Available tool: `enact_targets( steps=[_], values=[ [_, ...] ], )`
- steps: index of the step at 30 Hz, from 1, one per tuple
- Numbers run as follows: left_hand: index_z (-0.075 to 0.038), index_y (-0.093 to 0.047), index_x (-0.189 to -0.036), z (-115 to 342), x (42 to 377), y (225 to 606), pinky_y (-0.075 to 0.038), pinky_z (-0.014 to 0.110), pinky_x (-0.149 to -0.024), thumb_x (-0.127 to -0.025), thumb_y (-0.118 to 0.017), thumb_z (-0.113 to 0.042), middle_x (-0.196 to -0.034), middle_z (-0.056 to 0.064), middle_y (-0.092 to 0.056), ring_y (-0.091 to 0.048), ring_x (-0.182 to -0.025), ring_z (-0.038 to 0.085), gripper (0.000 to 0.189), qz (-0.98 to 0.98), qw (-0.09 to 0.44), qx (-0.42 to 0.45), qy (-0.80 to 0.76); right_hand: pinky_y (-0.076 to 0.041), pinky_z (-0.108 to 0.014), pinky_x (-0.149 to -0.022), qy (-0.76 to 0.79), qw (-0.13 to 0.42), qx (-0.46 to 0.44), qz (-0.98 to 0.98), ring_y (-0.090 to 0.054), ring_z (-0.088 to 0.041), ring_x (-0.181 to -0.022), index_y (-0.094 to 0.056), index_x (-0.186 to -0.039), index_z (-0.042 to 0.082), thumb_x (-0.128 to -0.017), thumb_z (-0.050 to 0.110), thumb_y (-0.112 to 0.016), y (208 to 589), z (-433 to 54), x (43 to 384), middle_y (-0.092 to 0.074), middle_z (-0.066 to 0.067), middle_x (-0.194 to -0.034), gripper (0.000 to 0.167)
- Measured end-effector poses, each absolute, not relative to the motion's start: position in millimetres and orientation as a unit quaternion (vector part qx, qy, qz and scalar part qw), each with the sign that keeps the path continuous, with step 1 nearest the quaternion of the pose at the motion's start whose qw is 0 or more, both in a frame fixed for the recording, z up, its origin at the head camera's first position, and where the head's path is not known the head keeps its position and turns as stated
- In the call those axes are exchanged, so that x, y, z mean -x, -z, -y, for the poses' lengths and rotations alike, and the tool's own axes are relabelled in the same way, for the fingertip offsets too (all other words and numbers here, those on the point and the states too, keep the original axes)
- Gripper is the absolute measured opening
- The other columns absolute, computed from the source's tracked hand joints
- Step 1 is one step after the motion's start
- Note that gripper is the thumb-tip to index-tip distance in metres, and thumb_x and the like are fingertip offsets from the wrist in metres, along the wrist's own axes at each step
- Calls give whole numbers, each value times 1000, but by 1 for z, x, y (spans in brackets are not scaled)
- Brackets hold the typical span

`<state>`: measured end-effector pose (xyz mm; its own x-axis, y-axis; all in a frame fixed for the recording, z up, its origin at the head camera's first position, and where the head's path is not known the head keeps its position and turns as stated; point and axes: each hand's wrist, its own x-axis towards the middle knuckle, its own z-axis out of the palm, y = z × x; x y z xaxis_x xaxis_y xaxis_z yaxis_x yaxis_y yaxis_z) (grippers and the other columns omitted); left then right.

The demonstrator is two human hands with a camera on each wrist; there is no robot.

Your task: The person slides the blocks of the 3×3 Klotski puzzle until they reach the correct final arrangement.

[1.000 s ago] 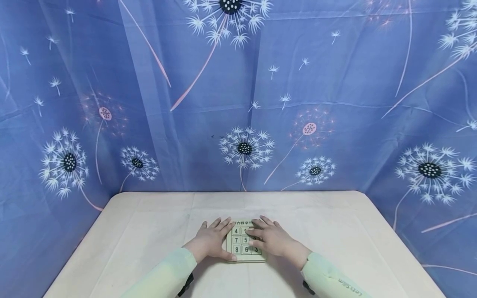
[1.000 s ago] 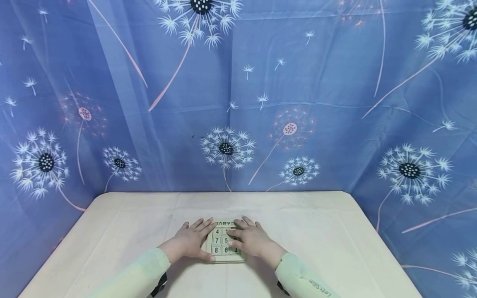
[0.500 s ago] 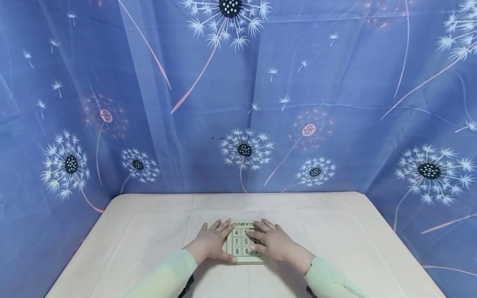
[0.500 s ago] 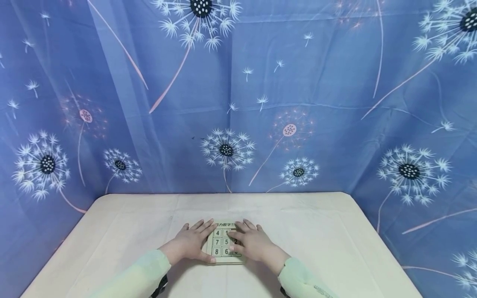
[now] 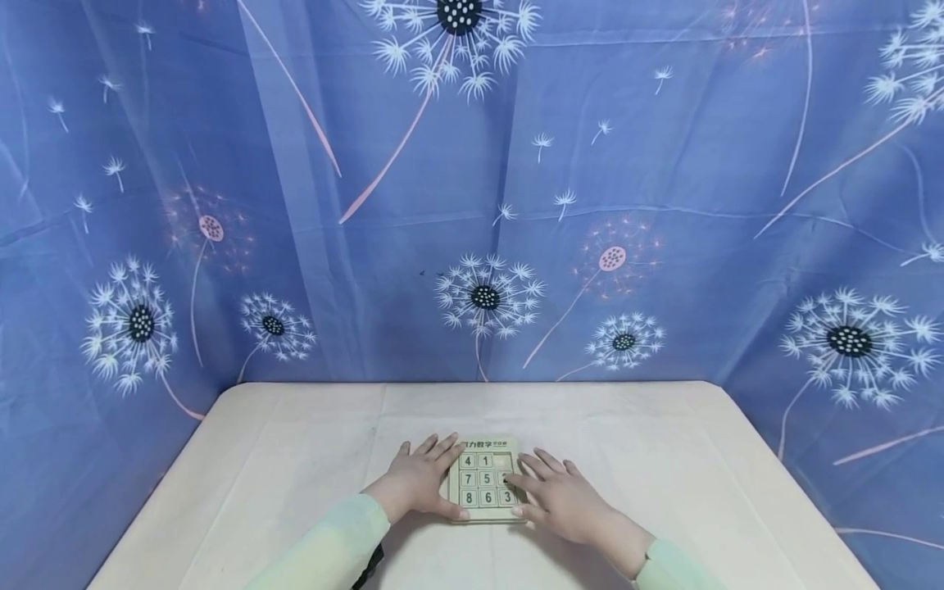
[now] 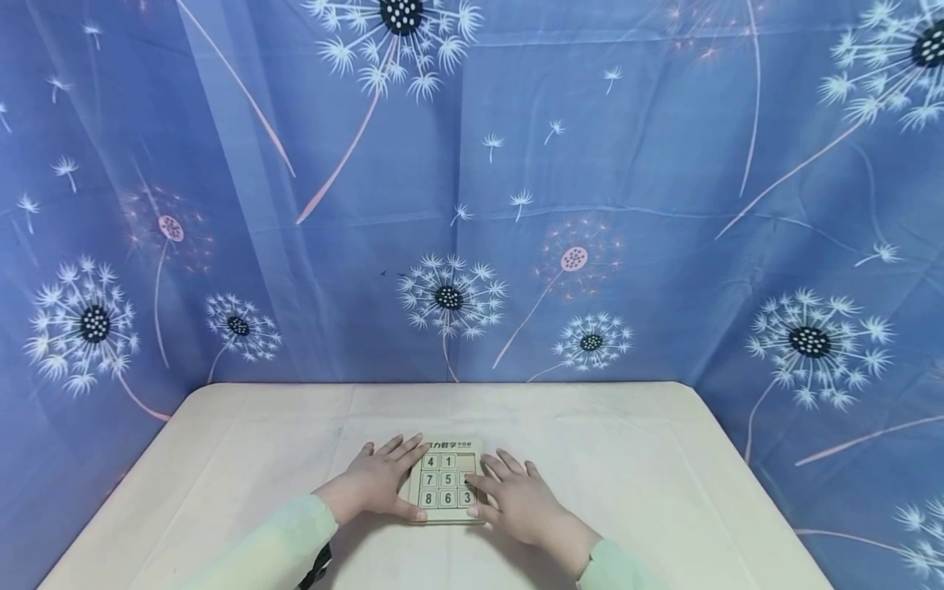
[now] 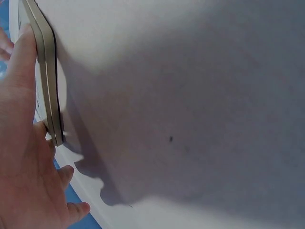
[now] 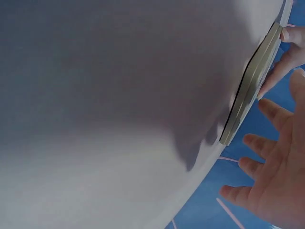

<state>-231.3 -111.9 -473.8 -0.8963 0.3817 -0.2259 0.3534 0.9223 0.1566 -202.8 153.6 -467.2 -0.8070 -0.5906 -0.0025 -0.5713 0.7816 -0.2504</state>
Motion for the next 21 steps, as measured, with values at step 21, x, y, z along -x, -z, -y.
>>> enact_targets(
  steps=[21],
  values=[
    [-20, -36, -160, 111, 230, 471, -26, 65, -126, -73, -78, -73, -171, 0, -29, -30, -157, 32, 111, -972, 132, -185, -66, -37, -82, -106, 144, 50, 288, -945, -42, -54, -144, -64, -139, 15, -98, 52, -58, 472, -153, 197, -52, -23, -153, 56]
  ],
)
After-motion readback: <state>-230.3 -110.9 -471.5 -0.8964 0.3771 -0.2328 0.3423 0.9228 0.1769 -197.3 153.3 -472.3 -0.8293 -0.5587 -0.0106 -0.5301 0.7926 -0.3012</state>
